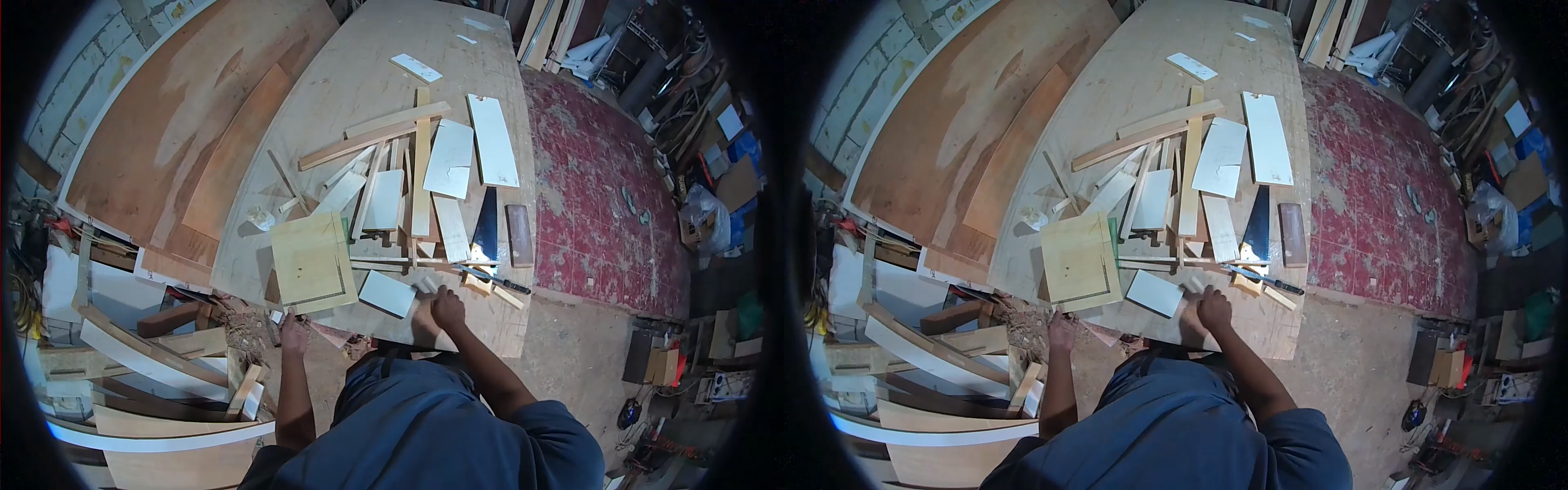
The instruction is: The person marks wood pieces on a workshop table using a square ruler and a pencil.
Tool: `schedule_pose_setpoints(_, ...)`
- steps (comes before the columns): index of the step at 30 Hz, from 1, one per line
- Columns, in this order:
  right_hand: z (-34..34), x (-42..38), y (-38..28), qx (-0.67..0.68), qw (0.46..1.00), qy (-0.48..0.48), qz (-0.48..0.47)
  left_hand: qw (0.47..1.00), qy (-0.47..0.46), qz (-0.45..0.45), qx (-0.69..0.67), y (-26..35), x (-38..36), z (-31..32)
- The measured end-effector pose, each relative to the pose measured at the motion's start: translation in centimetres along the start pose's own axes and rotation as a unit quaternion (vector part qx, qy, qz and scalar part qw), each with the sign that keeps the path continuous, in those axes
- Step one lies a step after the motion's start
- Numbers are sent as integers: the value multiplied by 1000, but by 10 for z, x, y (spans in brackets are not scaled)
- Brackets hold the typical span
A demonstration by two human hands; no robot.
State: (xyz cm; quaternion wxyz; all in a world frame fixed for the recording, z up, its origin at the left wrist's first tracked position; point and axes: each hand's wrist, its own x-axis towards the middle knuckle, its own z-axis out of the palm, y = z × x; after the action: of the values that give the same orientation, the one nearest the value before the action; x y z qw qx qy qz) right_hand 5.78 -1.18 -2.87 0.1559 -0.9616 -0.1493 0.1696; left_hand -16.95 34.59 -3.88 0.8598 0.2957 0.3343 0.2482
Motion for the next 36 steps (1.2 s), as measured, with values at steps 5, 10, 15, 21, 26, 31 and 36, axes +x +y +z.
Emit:
schedule_pose_setpoints(5, -13, 6, -80, 54, 964, 95, -244, 1000, -3, -5, -15, -9, 2, -8)
schedule_pose_setpoints(10, 55, 24, -101, -80, 966, 57, -238, 1000, -18, -7, -2, -1, -13, 1)
schedule_pose_setpoints(15, 7, 0, -73, -65, 970, 53, -227, 1000, -15, -17, 6, -6, -16, -5)
schedule_pose_setpoints(21, -13, -1, 85, 6, 991, 135, -26, 991, -112, -34, 65, -18, -16, 49)
schedule_pose_setpoints(26, -52, -3, 200, -120, 976, 158, 94, 954, -187, -115, 202, -49, -9, 93)
schedule_pose_setpoints(31, -86, 10, 235, -134, 988, 32, 71, 909, -224, -150, 317, -93, -15, 119)
schedule_pose_setpoints(36, -79, 18, 262, -127, 989, 68, -19, 937, -184, -124, 271, -132, -48, 135)
